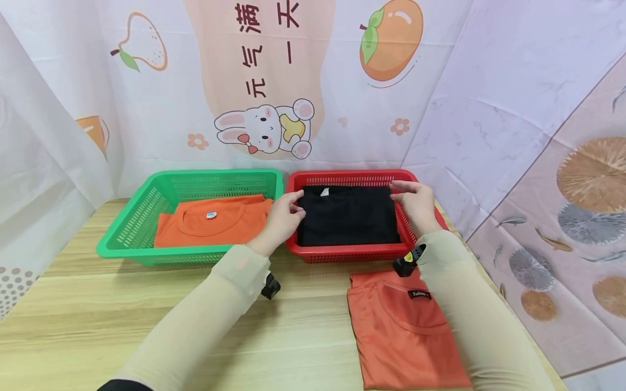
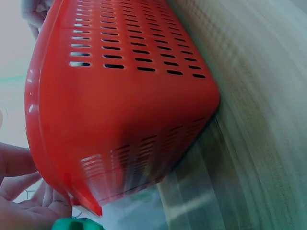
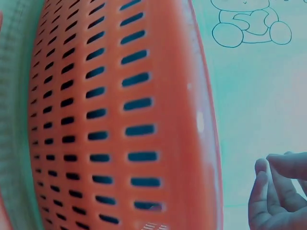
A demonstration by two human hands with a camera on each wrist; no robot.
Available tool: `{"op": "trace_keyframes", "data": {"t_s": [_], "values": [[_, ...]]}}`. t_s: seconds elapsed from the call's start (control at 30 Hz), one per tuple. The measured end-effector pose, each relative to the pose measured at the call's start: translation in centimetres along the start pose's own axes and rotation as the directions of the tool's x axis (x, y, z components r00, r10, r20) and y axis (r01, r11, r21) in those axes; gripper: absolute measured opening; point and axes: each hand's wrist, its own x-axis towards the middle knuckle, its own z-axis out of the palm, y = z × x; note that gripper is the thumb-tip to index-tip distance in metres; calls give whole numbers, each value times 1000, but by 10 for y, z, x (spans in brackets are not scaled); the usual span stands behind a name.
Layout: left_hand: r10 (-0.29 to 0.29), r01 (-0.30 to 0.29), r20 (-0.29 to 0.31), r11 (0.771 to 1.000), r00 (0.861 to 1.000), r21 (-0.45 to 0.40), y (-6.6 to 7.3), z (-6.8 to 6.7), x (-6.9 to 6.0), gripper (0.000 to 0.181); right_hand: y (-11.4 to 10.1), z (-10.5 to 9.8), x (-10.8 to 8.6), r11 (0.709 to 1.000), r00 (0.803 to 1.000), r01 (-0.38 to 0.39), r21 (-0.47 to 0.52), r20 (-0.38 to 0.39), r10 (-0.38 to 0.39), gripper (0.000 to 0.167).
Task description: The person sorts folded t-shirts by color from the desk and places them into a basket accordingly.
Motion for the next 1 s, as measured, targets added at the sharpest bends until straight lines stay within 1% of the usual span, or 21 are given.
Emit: {"op": "trace_keyframes", "data": {"t_s": [0.13,0.2,0.27,0.33,0.37,0.43,0.5,0.57,0.6,0.67,0.87,1.0], "values": [[10,-10,-28,1000,1000,-1,-3,-1,-1,51,2,-3,-3,999,999,-26,-29,24,27,44],[15,-15,-34,1000,999,-8,-3,-2,-2,51,2,-3,-5,999,999,-30,-11,33,30,43],[21,-21,-36,1000,999,-18,-3,-2,-3,51,2,-3,-7,999,999,-22,38,44,20,35],[24,-26,-41,999,999,-39,-3,-2,-4,52,1,-4,-9,993,998,-4,120,55,-3,28],[28,-30,-44,998,999,-49,-3,-3,-5,52,1,-4,-10,986,998,3,169,61,-13,28],[42,-46,-51,996,998,-80,-3,-3,-7,51,1,-6,-12,977,997,20,211,74,-36,30],[53,-60,-60,992,997,-116,-2,-4,-13,49,2,-8,-15,977,995,41,211,80,-59,27],[65,-75,-67,987,996,-146,-1,-5,-19,48,3,-10,-18,984,994,55,171,87,-71,22],[67,-77,-68,984,995,-163,0,-5,-24,47,4,-11,-20,989,993,61,134,91,-73,20],[69,-81,-67,978,995,-190,1,-4,-31,46,5,-13,-24,991,992,67,115,97,-78,19],[81,-94,-59,961,995,-261,2,-1,-48,43,8,-19,-36,984,989,72,164,119,-92,23],[81,-91,-44,942,996,-323,5,2,-61,41,11,-22,-45,980,985,86,180,133,-111,26]]}}
